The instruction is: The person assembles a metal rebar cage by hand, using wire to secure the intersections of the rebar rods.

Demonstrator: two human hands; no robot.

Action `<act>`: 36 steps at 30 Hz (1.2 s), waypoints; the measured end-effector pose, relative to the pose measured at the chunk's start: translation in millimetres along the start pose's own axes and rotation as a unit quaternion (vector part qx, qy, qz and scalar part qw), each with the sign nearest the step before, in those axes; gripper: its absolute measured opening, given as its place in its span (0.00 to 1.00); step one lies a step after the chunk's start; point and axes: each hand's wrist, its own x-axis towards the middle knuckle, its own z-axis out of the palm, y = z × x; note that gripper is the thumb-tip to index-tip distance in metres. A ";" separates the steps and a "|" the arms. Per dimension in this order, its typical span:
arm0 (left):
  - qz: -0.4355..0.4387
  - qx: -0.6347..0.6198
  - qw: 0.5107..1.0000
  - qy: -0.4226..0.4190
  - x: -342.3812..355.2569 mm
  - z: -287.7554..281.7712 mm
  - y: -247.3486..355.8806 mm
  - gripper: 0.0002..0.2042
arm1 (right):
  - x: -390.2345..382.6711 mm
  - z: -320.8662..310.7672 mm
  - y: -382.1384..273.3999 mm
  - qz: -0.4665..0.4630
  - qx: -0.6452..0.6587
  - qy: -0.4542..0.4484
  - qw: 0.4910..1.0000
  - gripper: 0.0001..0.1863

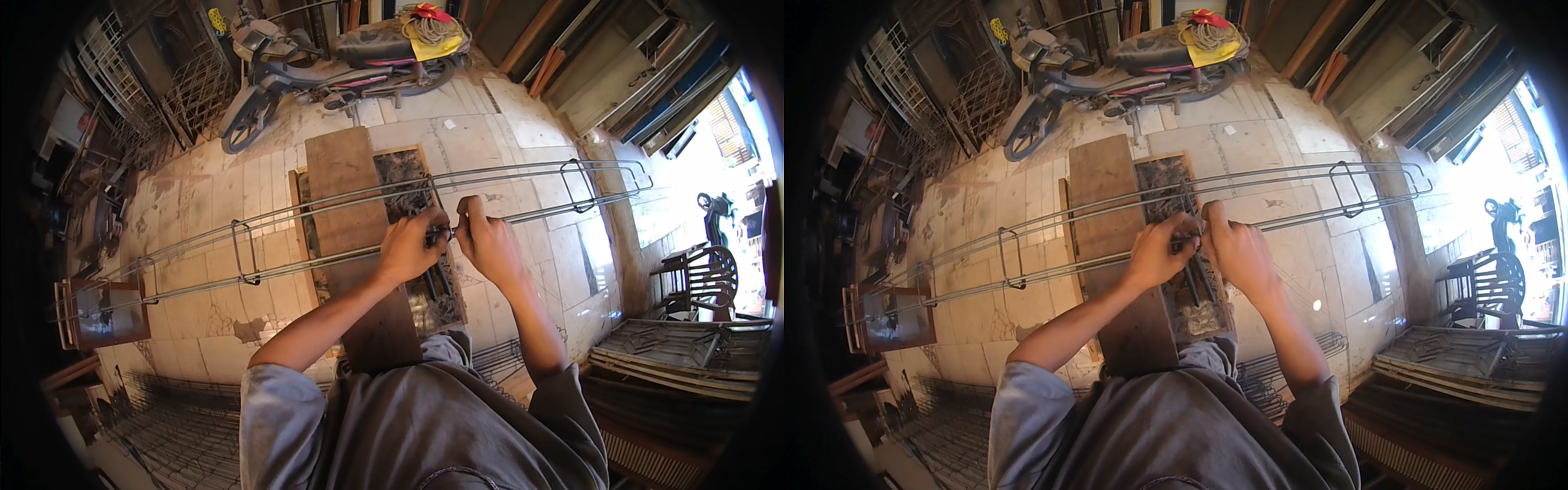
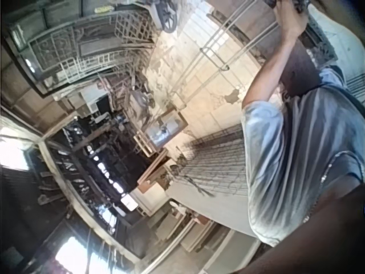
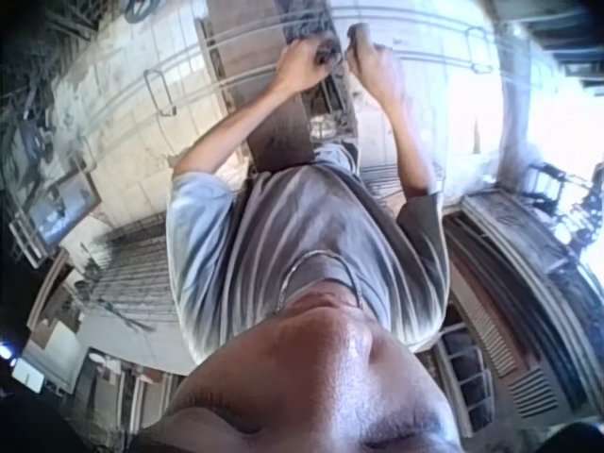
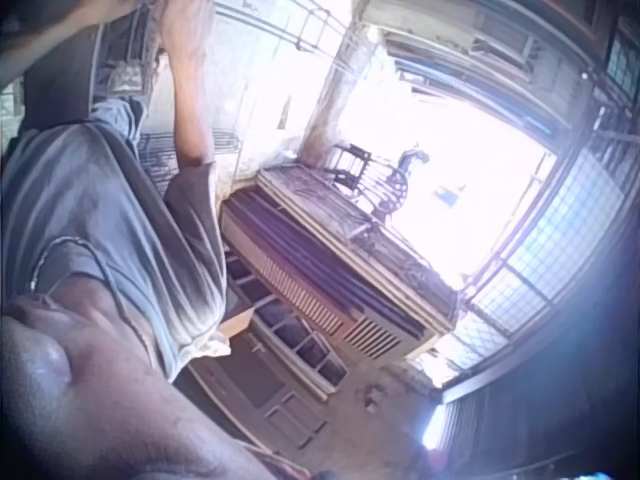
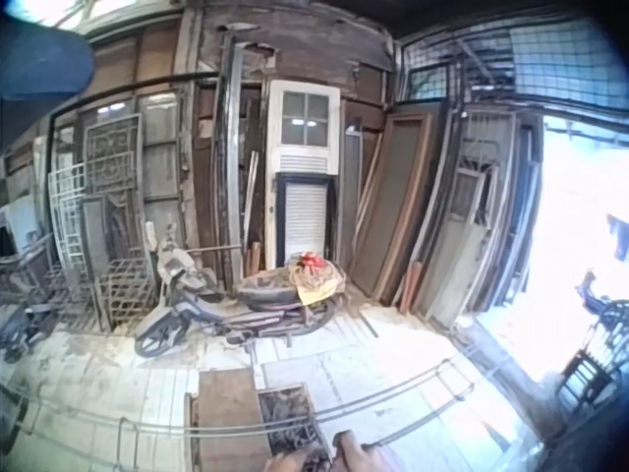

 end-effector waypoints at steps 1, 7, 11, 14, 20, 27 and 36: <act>0.010 0.010 1.000 -0.006 -1.9 -2.3 -0.7 0.11 | 4.7 2.2 3.8 0.003 -0.012 0.009 1.000 0.12; -0.008 0.025 1.000 -0.003 -3.4 -1.1 5.1 0.09 | 26.5 13.5 22.1 -0.060 -0.081 0.039 0.994 0.12; -0.032 0.022 0.999 0.011 -1.6 2.8 6.2 0.07 | 38.8 20.6 36.9 -0.089 -0.094 0.036 0.991 0.13; -0.061 0.012 0.998 -0.001 3.1 3.4 8.2 0.08 | 46.5 22.9 46.3 -0.077 -0.089 -0.021 0.993 0.14; -0.105 0.004 0.994 -0.032 6.4 2.2 15.9 0.09 | 61.2 22.8 47.7 -0.097 -0.032 -0.104 0.989 0.17; -0.109 0.026 0.993 -0.028 8.9 5.6 12.3 0.09 | 70.1 9.1 34.1 -0.106 -0.037 -0.104 0.988 0.17; -0.066 0.077 0.995 -0.003 5.9 7.8 23.2 0.11 | 56.6 -8.8 19.4 -0.083 -0.064 -0.078 0.991 0.08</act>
